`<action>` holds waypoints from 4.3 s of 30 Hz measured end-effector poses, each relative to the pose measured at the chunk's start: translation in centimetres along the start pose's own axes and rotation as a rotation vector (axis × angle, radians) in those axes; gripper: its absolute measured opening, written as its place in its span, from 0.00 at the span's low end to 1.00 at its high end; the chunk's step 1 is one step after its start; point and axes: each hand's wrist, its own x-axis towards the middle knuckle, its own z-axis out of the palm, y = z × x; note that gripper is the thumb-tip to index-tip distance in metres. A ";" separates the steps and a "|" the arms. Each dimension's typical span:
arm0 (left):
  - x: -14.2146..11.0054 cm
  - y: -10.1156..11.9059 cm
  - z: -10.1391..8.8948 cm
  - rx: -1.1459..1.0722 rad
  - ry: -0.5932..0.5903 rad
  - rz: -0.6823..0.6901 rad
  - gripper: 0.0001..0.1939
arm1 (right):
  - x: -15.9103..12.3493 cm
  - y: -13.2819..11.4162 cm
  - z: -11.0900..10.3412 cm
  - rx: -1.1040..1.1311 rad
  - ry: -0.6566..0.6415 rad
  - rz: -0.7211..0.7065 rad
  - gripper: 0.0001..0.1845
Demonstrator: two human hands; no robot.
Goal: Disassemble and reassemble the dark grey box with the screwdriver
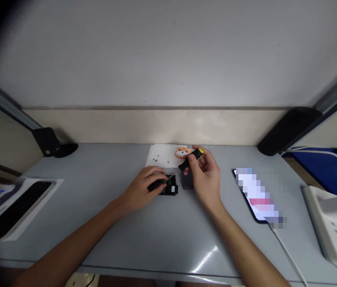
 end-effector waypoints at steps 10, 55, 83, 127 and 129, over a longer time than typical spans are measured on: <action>0.1 -0.4 0.0 -0.038 0.037 0.029 0.08 | 0.1 -0.1 0.0 -0.006 0.020 -0.042 0.22; 0.2 0.7 -0.3 0.057 -0.335 -0.178 0.31 | -0.5 1.0 0.1 -0.146 -0.083 -0.210 0.15; 0.6 1.0 -0.5 0.027 -0.329 -0.182 0.25 | -0.7 1.0 0.3 -0.196 -0.101 -0.185 0.14; 0.4 1.2 -0.4 0.010 -0.278 -0.103 0.09 | -1.2 -0.2 -0.3 -0.294 -0.322 -0.323 0.14; 0.3 1.2 -0.3 0.014 -0.278 -0.102 0.09 | -1.3 -0.2 -0.3 -0.297 -0.319 -0.325 0.13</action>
